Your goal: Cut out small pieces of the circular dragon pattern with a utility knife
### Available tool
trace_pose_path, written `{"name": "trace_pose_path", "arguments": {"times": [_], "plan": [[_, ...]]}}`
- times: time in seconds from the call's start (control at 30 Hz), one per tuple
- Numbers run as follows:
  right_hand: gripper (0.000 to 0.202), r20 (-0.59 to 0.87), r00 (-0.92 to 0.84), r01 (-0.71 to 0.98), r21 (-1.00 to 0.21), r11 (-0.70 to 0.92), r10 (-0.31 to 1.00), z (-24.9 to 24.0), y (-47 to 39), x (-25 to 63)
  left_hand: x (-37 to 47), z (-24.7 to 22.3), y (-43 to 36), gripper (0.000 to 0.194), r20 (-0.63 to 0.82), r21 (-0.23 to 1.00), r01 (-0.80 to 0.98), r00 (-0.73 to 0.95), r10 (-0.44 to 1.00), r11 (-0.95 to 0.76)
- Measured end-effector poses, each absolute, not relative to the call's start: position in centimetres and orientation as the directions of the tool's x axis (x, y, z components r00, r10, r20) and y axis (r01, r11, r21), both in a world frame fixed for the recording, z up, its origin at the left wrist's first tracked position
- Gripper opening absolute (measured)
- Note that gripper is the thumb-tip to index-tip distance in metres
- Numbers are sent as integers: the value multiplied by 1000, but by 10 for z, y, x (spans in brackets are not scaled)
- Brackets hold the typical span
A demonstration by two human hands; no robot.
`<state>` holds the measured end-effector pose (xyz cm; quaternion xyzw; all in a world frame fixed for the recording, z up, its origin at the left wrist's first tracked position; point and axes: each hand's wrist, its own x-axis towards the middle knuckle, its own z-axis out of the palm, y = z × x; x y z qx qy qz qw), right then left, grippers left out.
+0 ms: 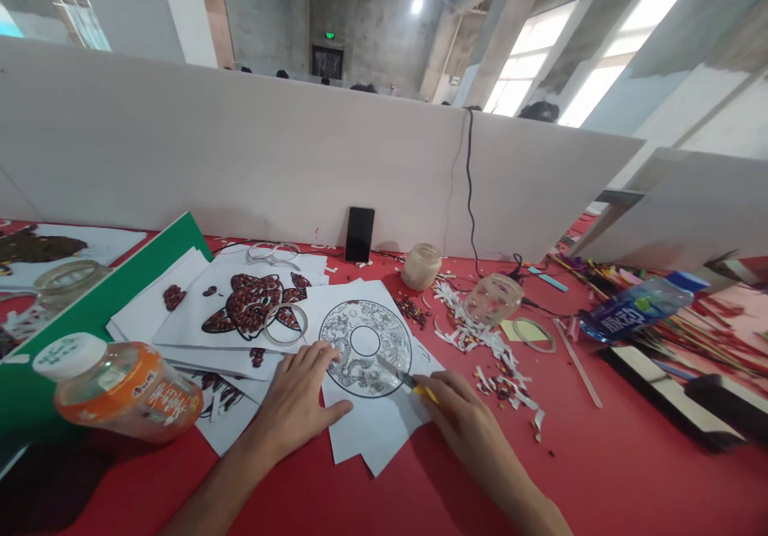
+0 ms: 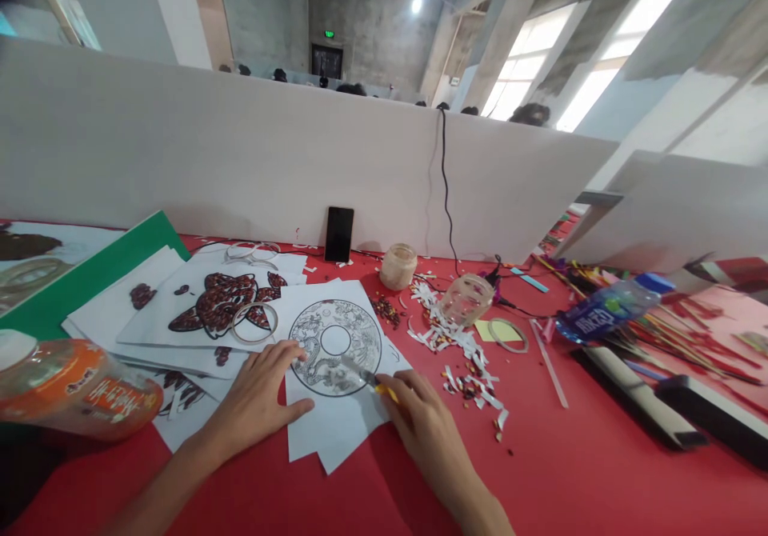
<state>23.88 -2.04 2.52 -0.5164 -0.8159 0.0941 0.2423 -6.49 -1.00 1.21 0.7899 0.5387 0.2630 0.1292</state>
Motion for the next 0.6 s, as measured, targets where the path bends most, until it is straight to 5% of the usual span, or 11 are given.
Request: {"name": "trace_pose_path", "arguments": {"times": [0.13, 0.27, 0.37, 0.5, 0.6], "plan": [[31, 340, -211, 897, -305, 320, 916, 22, 7, 244, -76, 17, -1, 17, 466, 395, 851, 139, 874, -346], [30, 334, -170, 954, -180, 239, 927, 9, 25, 247, -99, 14, 12, 24, 560, 224, 964, -9, 828, -140], [28, 333, -174, 971, -96, 217, 927, 3, 26, 248, -110, 11, 15, 17, 541, 211, 969, -7, 841, -127], [25, 414, -208, 956, -105, 274, 886, 14, 22, 233, -105, 14, 14, 16, 523, 437, 874, -52, 851, -215], [23, 428, -299, 797, -379, 470, 853, 31, 17, 197, -91, 17, 10, 21, 359, 739, 632, -76, 930, -234]]}}
